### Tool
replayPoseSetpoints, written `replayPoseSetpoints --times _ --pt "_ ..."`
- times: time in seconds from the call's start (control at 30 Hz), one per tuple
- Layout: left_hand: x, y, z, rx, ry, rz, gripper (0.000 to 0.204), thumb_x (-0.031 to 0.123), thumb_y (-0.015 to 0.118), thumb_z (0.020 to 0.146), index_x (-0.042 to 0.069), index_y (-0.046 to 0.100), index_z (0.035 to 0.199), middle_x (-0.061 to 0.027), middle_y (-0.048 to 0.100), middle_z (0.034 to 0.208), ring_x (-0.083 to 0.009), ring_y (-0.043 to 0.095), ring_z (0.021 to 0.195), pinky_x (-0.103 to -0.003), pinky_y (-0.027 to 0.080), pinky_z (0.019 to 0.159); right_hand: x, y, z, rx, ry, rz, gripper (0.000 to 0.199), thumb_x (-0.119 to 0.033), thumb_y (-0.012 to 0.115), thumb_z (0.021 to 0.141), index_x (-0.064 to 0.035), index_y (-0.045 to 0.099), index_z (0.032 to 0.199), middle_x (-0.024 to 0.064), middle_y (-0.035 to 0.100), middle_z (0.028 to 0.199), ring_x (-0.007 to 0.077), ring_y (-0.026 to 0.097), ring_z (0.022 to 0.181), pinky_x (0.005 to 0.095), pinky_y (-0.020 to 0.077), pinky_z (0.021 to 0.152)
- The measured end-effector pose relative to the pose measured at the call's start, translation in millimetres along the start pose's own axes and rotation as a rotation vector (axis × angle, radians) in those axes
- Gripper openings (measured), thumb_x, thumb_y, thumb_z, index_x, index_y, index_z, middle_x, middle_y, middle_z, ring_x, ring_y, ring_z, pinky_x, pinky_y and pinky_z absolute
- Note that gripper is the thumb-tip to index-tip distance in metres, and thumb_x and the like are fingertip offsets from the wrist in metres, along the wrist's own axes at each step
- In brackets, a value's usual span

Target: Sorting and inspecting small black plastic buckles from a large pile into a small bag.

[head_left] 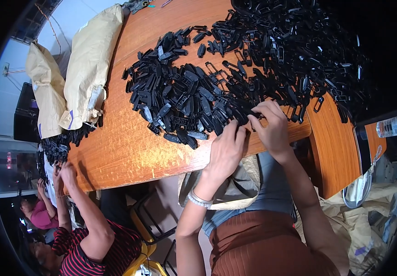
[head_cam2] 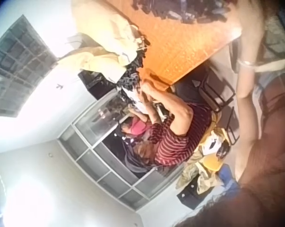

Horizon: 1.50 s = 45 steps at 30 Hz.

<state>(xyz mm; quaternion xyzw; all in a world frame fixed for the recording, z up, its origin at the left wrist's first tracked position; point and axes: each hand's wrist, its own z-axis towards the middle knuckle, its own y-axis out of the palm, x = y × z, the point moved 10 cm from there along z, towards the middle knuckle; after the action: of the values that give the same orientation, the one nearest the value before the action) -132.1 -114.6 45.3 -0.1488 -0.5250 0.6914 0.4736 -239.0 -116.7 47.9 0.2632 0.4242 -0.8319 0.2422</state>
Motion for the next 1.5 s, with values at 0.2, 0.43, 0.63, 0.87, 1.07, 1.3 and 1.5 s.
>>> replayPoseSetpoints --times 0.2,0.43,0.63,0.87,1.07,1.3,1.5 --pt "-55.6 0.7 -37.6 0.406 -0.473 -0.854 0.020 -0.004 0.063 0.079 -0.001 0.046 0.091 -0.0188 0.059 0.107 -0.0093 0.057 0.060 -0.022 0.046 0.053 15.6 -7.0 -10.4 0.101 0.194 0.140 0.017 0.004 0.062 0.076 0.0002 0.061 0.093 0.0068 0.058 0.091 0.0132 0.053 0.070 0.0237 0.0429 0.064" --pt "-55.5 3.3 -45.2 0.366 -0.649 -1.392 0.029 -0.008 0.056 0.084 -0.002 0.042 0.108 -0.0087 0.058 0.077 -0.0093 0.053 0.051 -0.019 0.042 0.045 29.5 -17.4 -18.3 0.106 0.308 0.349 0.018 0.001 0.053 0.085 0.0018 0.058 0.102 0.0029 0.057 0.090 0.0063 0.047 0.064 0.0186 0.0390 0.058" --pt "-43.3 7.6 -57.1 0.165 -0.676 -1.204 0.032 -0.002 0.062 0.083 -0.006 0.054 0.113 -0.0022 0.056 0.066 -0.0048 0.050 0.051 -0.018 0.039 0.046 -11.9 29.6 -44.9 -0.362 0.666 1.327 0.027 -0.003 0.045 0.089 0.0045 0.053 0.114 0.0045 0.055 0.086 0.0063 0.046 0.062 0.0196 0.0394 0.053" --pt "-36.7 -15.8 -48.7 0.132 -0.607 -1.009 0.025 -0.002 0.065 0.079 -0.009 0.059 0.103 -0.0061 0.058 0.079 -0.0052 0.050 0.055 -0.018 0.038 0.049 -24.0 16.1 -47.3 -0.358 0.433 0.937 0.032 0.004 0.050 0.083 0.0023 0.054 0.115 0.0071 0.056 0.088 0.0086 0.050 0.066 0.0206 0.0406 0.057" --pt "-37.9 -27.3 -44.8 0.135 -0.517 -0.869 0.025 -0.002 0.066 0.076 -0.010 0.060 0.099 -0.0095 0.058 0.081 -0.0104 0.052 0.063 -0.021 0.041 0.059 -51.9 -6.6 -31.7 -0.274 0.014 0.436 0.029 0.006 0.053 0.079 0.0031 0.056 0.108 0.0121 0.057 0.089 0.0218 0.057 0.075 0.0284 0.0444 0.066" --pt "-33.6 -33.5 -44.2 0.156 -0.483 -0.859 0.023 -0.002 0.066 0.076 -0.009 0.061 0.097 -0.0105 0.059 0.080 -0.0127 0.054 0.066 -0.021 0.042 0.062 -54.4 -10.0 -32.5 -0.246 -0.014 0.401 0.029 0.005 0.053 0.079 0.0025 0.058 0.108 0.0130 0.058 0.088 0.0240 0.058 0.076 0.0303 0.0454 0.068" --pt "-31.8 -37.3 -44.4 0.189 -0.486 -0.852 0.023 -0.002 0.065 0.076 -0.009 0.062 0.097 -0.0105 0.059 0.080 -0.0130 0.055 0.066 -0.022 0.043 0.062 -52.2 -11.3 -31.7 -0.253 -0.010 0.396 0.031 0.003 0.052 0.079 0.0018 0.059 0.110 0.0130 0.059 0.086 0.0225 0.058 0.076 0.0298 0.0454 0.068"
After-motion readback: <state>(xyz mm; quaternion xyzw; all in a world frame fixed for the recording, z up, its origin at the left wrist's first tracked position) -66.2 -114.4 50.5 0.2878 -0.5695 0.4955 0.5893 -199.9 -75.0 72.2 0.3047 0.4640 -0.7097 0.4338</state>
